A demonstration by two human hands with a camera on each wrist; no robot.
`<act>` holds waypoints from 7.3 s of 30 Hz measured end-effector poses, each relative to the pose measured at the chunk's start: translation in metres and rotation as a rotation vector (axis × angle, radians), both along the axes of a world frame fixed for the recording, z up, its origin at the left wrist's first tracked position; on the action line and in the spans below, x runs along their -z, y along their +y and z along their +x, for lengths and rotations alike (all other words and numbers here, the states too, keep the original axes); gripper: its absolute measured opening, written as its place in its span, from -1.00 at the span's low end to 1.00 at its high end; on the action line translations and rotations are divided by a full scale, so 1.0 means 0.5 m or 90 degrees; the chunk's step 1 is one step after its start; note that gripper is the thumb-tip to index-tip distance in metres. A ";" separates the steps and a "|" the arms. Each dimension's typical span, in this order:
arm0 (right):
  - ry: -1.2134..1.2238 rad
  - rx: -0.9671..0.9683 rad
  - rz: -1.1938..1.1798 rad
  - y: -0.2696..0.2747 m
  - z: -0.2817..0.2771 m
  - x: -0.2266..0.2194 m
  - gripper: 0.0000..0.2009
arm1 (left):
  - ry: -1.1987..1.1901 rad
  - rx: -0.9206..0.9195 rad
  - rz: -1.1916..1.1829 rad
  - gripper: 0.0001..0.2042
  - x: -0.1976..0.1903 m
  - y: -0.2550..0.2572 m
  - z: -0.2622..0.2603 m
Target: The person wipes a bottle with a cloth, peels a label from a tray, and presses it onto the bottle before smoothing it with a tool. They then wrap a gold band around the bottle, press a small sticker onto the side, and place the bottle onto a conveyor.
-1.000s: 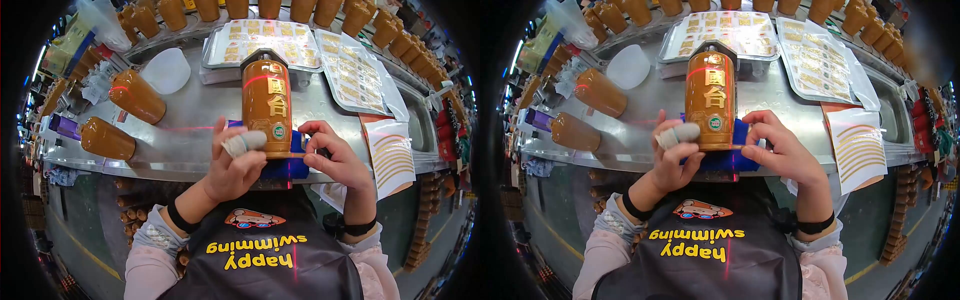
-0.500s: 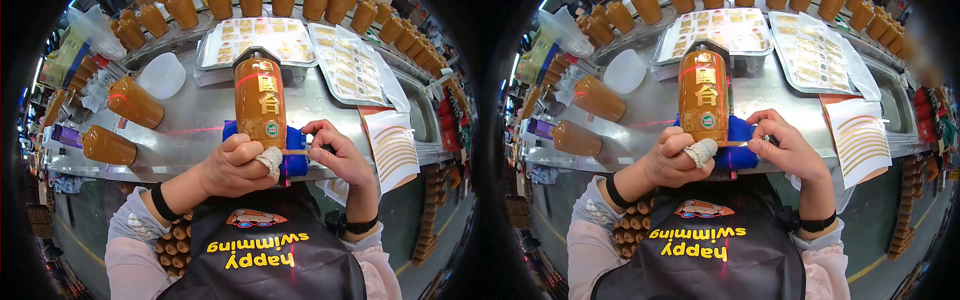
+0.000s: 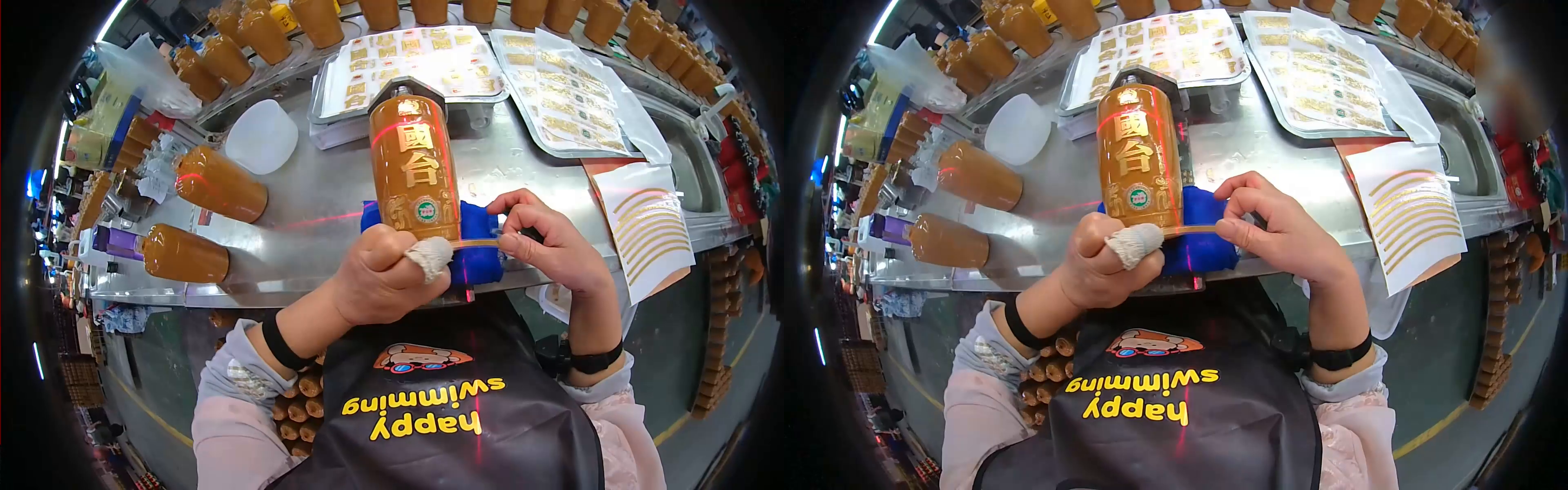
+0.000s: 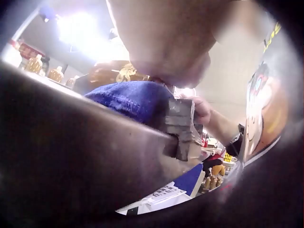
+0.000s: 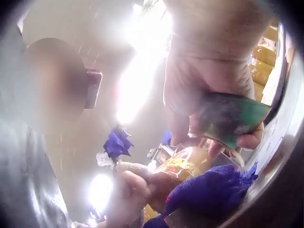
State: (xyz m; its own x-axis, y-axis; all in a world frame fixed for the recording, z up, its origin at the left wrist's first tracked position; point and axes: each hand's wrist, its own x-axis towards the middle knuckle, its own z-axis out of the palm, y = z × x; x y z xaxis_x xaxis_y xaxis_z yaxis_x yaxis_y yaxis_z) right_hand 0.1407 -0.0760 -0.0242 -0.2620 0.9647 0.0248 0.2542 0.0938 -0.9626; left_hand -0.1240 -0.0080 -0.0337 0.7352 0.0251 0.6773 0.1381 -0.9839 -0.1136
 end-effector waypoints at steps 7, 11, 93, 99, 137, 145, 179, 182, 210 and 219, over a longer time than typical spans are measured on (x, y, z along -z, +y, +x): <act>0.016 0.002 0.006 0.000 0.000 0.002 -0.80 | -0.047 -0.027 -0.031 -0.75 0.019 -0.005 -0.007; 0.011 0.005 -0.016 0.000 0.002 -0.001 -0.80 | -0.015 0.001 -0.003 -0.77 0.005 0.000 0.002; -0.035 -0.035 0.085 -0.003 -0.014 -0.066 -0.80 | -0.143 -0.210 -0.255 -0.47 0.034 -0.029 -0.035; -0.059 0.013 -0.002 0.005 -0.013 -0.021 -0.80 | -0.186 -0.121 -0.218 -0.55 0.051 -0.031 -0.048; -0.009 -0.055 0.065 -0.014 -0.057 -0.087 -0.79 | -0.094 -0.167 -0.488 -0.18 -0.004 0.002 -0.046; -0.013 -0.065 0.088 -0.015 -0.063 -0.106 -0.79 | -0.184 -0.131 -0.616 -0.31 0.029 -0.010 -0.030; 0.026 0.061 0.009 0.001 -0.030 0.025 -0.82 | -0.021 -0.048 0.046 -0.85 -0.007 -0.024 -0.001; 0.024 0.054 0.025 0.002 -0.029 0.028 -0.82 | 0.003 -0.112 0.008 -0.68 -0.004 -0.026 0.012; 0.047 0.050 0.003 -0.004 -0.020 0.024 -0.84 | 0.038 -0.170 0.008 -0.72 -0.003 -0.023 0.017; 0.028 0.049 0.011 0.003 -0.035 0.015 -0.82 | -0.142 -0.200 -0.225 -0.59 0.031 -0.034 -0.017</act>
State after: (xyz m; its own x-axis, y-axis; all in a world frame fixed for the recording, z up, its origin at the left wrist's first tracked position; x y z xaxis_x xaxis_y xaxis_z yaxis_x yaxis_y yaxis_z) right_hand 0.1231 -0.0744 -0.0314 -0.1860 0.9812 0.0521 0.2194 0.0931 -0.9712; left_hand -0.1324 -0.0250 -0.0494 0.4943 0.4768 0.7269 0.4160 -0.8639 0.2838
